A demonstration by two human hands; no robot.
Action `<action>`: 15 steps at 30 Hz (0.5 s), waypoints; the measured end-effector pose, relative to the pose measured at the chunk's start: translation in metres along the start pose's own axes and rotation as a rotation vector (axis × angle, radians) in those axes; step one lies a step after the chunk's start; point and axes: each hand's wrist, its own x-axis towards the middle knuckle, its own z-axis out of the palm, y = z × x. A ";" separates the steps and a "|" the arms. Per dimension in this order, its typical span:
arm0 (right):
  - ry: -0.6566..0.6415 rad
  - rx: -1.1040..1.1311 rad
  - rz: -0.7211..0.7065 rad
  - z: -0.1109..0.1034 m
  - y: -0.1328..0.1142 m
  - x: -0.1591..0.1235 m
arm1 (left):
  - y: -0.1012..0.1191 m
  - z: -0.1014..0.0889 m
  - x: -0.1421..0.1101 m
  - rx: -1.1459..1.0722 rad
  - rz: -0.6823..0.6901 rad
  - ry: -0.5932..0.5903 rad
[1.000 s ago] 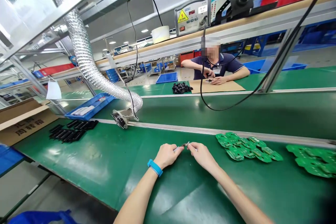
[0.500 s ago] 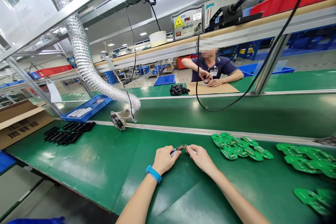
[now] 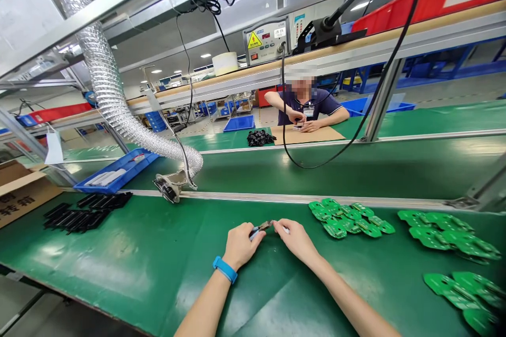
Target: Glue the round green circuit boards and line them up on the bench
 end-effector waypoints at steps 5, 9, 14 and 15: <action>0.122 0.040 -0.021 -0.010 -0.006 0.000 | -0.003 -0.001 0.002 -0.097 -0.074 0.068; 0.220 0.034 -0.059 -0.015 -0.010 -0.003 | -0.004 -0.002 0.003 -0.148 -0.085 0.083; 0.399 0.052 -0.229 -0.019 -0.017 -0.007 | -0.003 -0.005 0.004 -0.151 -0.082 0.072; 0.423 0.058 -0.261 -0.020 -0.018 -0.007 | -0.002 -0.005 0.004 -0.155 -0.085 0.068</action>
